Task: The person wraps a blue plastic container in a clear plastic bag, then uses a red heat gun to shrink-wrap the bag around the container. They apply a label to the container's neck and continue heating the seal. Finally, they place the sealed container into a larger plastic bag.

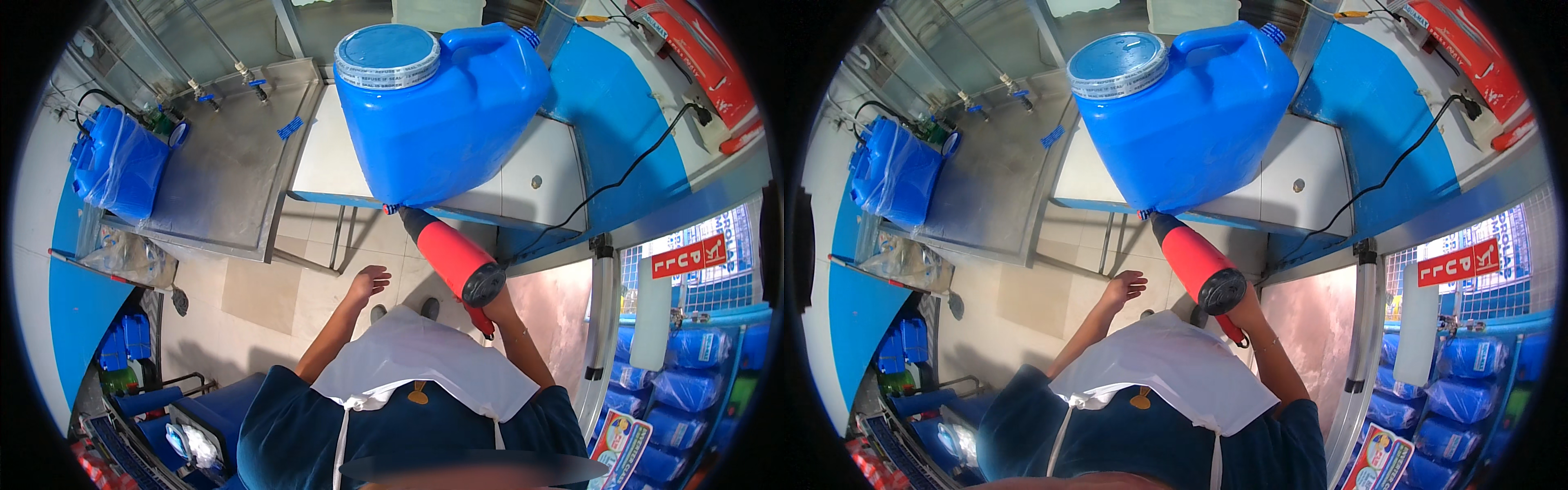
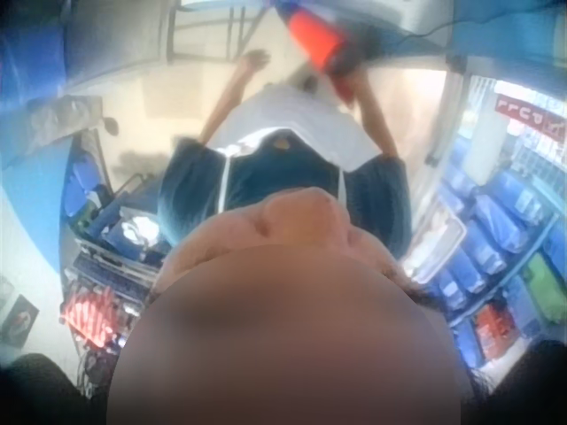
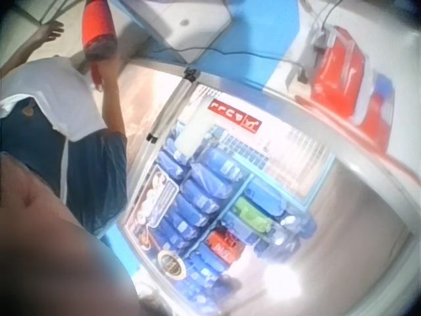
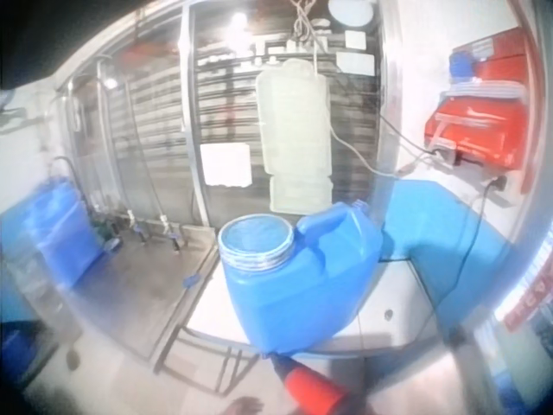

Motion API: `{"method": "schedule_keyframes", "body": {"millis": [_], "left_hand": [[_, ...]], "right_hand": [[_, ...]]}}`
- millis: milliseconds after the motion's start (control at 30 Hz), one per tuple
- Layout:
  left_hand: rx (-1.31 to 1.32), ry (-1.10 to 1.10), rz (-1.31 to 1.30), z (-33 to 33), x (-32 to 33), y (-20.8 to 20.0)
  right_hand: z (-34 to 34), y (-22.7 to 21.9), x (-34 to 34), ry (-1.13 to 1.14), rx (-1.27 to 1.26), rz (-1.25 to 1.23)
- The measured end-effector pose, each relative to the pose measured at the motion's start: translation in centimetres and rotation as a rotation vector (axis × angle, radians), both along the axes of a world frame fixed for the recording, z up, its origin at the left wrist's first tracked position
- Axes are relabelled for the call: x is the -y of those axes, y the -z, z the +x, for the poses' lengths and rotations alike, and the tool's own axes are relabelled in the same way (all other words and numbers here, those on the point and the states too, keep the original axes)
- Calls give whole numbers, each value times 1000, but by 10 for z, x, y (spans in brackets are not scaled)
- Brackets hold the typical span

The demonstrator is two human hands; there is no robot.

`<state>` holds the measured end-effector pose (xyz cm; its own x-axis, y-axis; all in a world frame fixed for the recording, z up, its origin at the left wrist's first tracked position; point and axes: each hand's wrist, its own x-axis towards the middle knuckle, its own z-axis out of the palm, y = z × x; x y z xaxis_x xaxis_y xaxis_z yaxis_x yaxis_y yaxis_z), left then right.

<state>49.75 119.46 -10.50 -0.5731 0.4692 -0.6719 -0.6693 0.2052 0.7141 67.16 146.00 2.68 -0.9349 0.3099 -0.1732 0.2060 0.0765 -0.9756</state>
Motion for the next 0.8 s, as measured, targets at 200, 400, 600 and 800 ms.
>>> {"method": "schedule_keyframes", "body": {"millis": [200,400,600,800], "left_hand": [[-5,-39,9,8,-20,3],[-50,-119,12,9,-24,6],[-58,-196,6,20,-24,9],[-133,-194,-45,31,-36,0]], "right_hand": [[3,-35,-24,-73,-11,78],[15,-78,-83,-62,-26,153],[-15,-43,-191,224,-41,570],[-130,25,-308,428,23,852]]}}
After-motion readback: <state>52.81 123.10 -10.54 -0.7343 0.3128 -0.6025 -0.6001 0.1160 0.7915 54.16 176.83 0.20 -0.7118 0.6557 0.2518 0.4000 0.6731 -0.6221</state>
